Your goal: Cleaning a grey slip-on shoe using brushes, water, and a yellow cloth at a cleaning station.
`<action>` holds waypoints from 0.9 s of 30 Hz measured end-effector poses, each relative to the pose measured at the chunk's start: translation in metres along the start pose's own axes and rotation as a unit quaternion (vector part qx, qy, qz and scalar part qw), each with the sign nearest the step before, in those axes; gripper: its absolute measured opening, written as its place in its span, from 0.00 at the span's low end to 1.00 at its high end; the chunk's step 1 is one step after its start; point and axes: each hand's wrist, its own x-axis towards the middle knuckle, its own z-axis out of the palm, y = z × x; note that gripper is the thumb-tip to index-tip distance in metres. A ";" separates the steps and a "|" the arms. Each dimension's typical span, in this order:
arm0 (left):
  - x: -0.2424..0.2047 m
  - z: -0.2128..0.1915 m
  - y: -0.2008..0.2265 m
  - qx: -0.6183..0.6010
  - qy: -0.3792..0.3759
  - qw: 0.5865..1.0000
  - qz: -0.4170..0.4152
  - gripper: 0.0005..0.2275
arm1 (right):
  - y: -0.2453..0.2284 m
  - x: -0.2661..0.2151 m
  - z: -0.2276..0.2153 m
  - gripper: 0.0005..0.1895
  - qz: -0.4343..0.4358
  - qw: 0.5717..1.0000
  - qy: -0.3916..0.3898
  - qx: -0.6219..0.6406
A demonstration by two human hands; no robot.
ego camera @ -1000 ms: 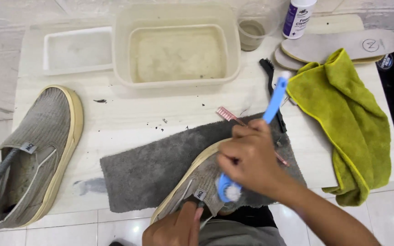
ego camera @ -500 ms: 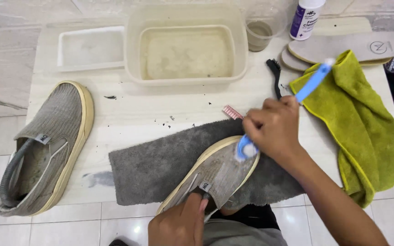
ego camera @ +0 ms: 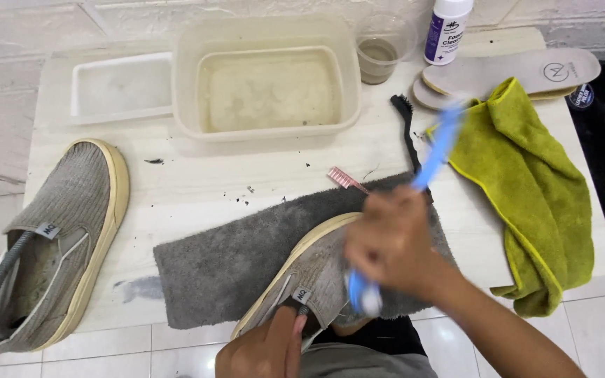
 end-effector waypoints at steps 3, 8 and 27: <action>-0.005 -0.003 -0.004 0.002 -0.049 0.999 -0.012 0.12 | 0.012 -0.020 0.006 0.14 -0.072 0.986 -0.058 0.141; -0.003 0.000 0.000 0.008 -0.018 1.000 -0.004 0.15 | 0.035 -0.002 0.016 0.12 0.036 0.999 0.039 0.000; -0.007 0.004 -0.005 0.017 -0.034 0.999 -0.021 0.11 | 0.034 0.005 0.007 0.14 0.046 0.997 0.028 -0.054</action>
